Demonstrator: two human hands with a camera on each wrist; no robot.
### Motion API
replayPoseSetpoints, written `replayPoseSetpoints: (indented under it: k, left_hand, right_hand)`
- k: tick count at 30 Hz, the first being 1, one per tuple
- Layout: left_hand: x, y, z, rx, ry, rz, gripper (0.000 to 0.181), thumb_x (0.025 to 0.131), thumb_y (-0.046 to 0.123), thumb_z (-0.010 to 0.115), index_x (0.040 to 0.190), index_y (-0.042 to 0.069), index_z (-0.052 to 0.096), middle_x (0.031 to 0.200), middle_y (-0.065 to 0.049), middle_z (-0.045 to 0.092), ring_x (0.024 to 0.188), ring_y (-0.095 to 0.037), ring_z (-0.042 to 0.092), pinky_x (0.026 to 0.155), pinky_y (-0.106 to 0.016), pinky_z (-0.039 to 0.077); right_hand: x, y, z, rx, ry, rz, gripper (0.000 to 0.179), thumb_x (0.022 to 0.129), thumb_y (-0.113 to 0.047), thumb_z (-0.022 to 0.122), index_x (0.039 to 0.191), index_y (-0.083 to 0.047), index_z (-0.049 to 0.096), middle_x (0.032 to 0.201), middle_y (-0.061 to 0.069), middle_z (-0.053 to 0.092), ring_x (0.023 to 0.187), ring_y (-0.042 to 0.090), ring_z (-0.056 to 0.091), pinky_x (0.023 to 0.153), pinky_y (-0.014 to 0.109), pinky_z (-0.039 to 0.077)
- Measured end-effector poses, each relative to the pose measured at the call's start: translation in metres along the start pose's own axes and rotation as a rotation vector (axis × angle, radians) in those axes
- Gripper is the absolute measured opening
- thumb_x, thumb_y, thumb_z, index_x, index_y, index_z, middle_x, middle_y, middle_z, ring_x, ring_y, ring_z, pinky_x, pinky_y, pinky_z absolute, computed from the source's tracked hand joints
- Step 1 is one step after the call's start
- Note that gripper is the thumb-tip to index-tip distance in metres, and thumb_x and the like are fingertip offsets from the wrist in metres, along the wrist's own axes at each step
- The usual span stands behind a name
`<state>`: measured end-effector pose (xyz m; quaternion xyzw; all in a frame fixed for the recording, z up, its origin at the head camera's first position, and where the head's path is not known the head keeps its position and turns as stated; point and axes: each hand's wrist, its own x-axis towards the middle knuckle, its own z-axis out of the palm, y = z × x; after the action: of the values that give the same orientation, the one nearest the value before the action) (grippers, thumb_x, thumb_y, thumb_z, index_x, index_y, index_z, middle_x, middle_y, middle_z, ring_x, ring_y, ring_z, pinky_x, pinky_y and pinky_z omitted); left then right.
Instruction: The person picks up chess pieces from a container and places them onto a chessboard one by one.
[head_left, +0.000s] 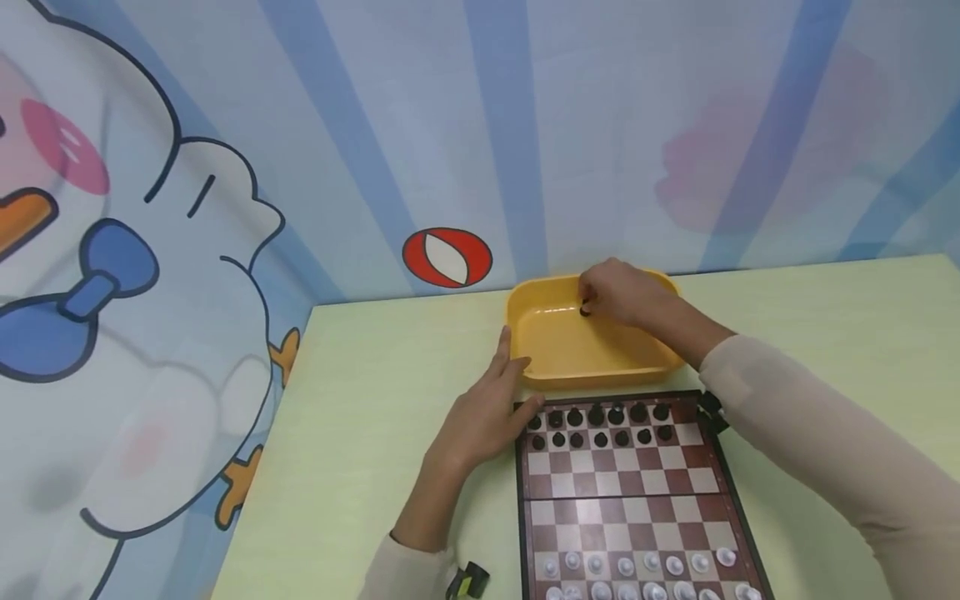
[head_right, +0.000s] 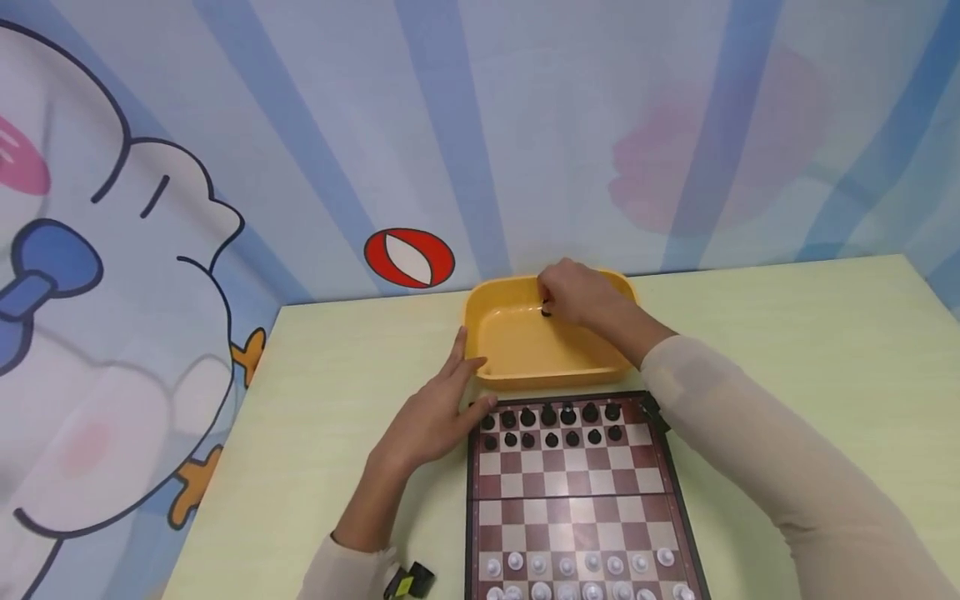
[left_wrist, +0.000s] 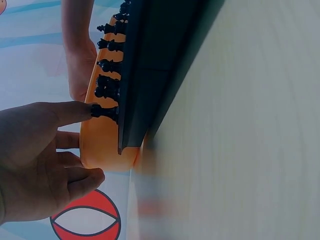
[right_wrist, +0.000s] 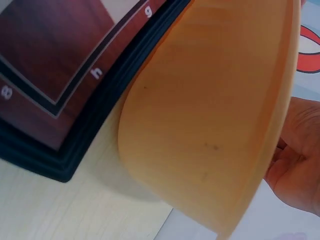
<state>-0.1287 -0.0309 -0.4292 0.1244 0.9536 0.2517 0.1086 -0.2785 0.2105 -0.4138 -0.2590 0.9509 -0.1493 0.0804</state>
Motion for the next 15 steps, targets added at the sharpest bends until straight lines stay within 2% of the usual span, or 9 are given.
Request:
replayPoseSetpoints:
  k: [15]
  left_hand:
    - [0.0, 0.0, 0.001, 0.006, -0.006, -0.003, 0.067, 0.106, 0.042, 0.065, 0.163, 0.014, 0.043, 0.18, 0.002, -0.001, 0.157, -0.027, 0.04, 0.12, -0.047, 0.046]
  right_hand:
    - [-0.012, -0.002, 0.0, 0.042, 0.058, -0.035, 0.015, 0.098, -0.003, 0.075, 0.112, 0.001, 0.077, 0.111, 0.02, 0.077, 0.104, 0.036, 0.074, 0.089, 0.049, 0.062]
